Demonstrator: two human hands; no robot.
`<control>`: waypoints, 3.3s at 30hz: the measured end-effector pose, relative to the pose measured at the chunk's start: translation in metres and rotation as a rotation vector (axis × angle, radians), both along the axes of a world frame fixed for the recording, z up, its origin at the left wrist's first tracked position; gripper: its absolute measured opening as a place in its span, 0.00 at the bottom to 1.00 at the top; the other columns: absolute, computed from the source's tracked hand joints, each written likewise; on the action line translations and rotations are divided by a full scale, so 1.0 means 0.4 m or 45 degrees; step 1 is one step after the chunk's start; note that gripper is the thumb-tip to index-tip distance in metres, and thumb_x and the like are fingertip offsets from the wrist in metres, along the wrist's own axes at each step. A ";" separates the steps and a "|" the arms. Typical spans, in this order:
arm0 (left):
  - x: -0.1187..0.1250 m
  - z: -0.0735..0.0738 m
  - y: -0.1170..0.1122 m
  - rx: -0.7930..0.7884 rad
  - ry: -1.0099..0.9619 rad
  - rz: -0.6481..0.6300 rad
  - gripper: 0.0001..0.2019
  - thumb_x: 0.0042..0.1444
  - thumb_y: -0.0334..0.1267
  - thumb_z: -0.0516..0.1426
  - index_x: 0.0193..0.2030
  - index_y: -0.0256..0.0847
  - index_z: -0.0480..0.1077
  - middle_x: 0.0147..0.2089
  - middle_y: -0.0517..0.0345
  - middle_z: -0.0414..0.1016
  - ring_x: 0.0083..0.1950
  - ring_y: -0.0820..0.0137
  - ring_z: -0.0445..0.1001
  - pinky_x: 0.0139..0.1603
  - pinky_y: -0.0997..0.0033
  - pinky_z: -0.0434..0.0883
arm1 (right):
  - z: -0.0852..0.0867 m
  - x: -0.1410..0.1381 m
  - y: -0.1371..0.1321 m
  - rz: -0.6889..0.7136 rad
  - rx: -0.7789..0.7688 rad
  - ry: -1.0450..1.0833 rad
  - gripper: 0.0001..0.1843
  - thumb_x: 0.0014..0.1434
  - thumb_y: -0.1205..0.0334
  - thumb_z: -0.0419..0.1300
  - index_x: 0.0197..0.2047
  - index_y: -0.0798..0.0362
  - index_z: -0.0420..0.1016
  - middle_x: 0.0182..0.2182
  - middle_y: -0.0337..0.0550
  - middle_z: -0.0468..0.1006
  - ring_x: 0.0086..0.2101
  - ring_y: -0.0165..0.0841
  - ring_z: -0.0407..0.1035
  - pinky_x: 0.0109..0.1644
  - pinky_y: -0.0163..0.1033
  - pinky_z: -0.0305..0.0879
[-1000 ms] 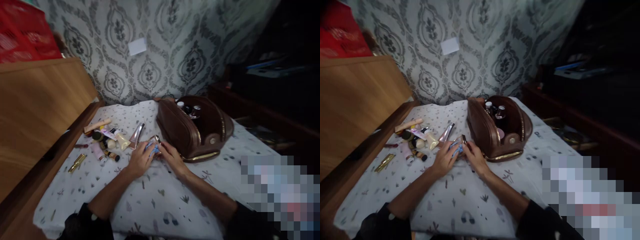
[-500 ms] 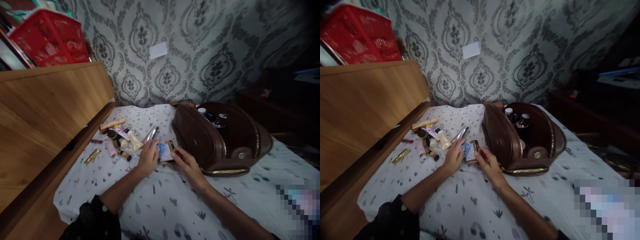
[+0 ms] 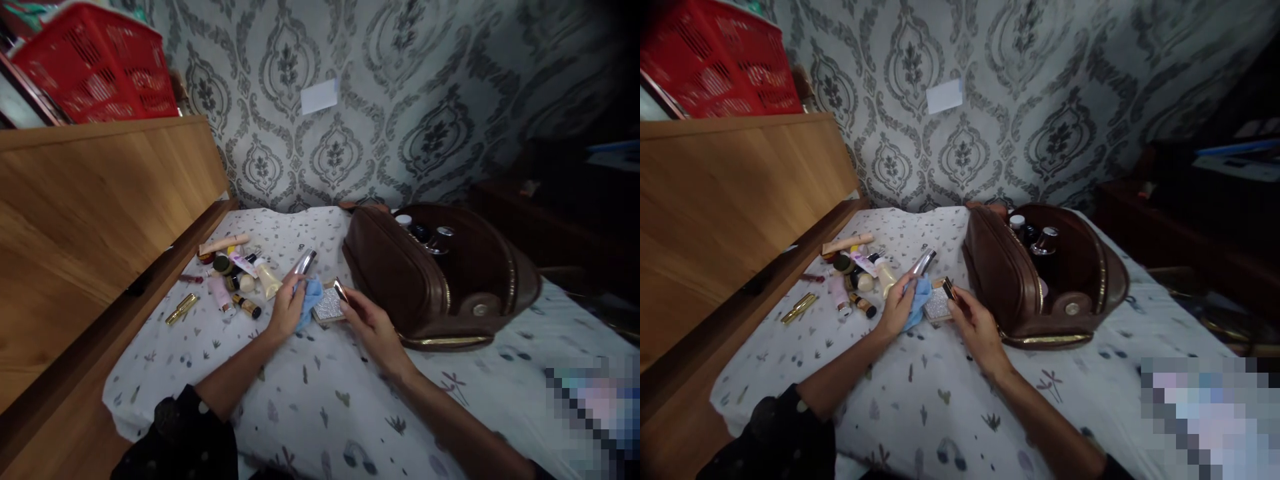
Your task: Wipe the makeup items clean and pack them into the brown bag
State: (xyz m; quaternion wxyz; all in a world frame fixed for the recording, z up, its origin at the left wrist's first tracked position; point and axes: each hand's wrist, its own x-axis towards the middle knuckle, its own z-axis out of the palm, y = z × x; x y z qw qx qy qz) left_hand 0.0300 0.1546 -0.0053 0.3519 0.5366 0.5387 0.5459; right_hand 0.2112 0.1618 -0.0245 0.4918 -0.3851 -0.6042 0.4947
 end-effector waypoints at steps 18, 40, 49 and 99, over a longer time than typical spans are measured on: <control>0.084 0.076 -0.036 -0.155 -0.435 -0.162 0.16 0.41 0.48 0.67 0.33 0.39 0.75 0.26 0.59 0.75 0.29 0.68 0.74 0.28 0.73 0.70 | 0.199 0.084 -0.058 -0.090 0.389 -0.059 0.13 0.60 0.55 0.62 0.46 0.51 0.71 0.37 0.40 0.73 0.36 0.32 0.68 0.43 0.37 0.66; 0.222 0.193 0.011 0.929 1.589 -0.360 0.20 0.67 0.31 0.47 0.64 0.42 0.63 0.42 0.53 0.73 0.38 0.68 0.75 0.30 0.74 0.71 | 0.482 0.303 -0.005 -0.568 0.260 -1.945 0.12 0.63 0.57 0.55 0.45 0.55 0.74 0.40 0.50 0.81 0.38 0.39 0.74 0.33 0.36 0.56; 0.217 0.170 0.010 0.963 1.510 -0.299 0.20 0.67 0.31 0.47 0.63 0.42 0.63 0.39 0.55 0.71 0.38 0.68 0.75 0.29 0.74 0.70 | 0.420 0.261 0.055 -0.217 0.314 -2.286 0.19 0.64 0.69 0.52 0.59 0.56 0.64 0.41 0.57 0.81 0.44 0.46 0.77 0.40 0.40 0.65; 0.217 0.163 0.003 0.889 1.479 -0.338 0.21 0.67 0.30 0.46 0.66 0.41 0.61 0.38 0.56 0.70 0.38 0.69 0.74 0.32 0.74 0.70 | 0.388 0.252 0.126 0.054 0.279 -2.318 0.17 0.62 0.69 0.58 0.54 0.63 0.73 0.50 0.62 0.78 0.52 0.45 0.74 0.50 0.41 0.71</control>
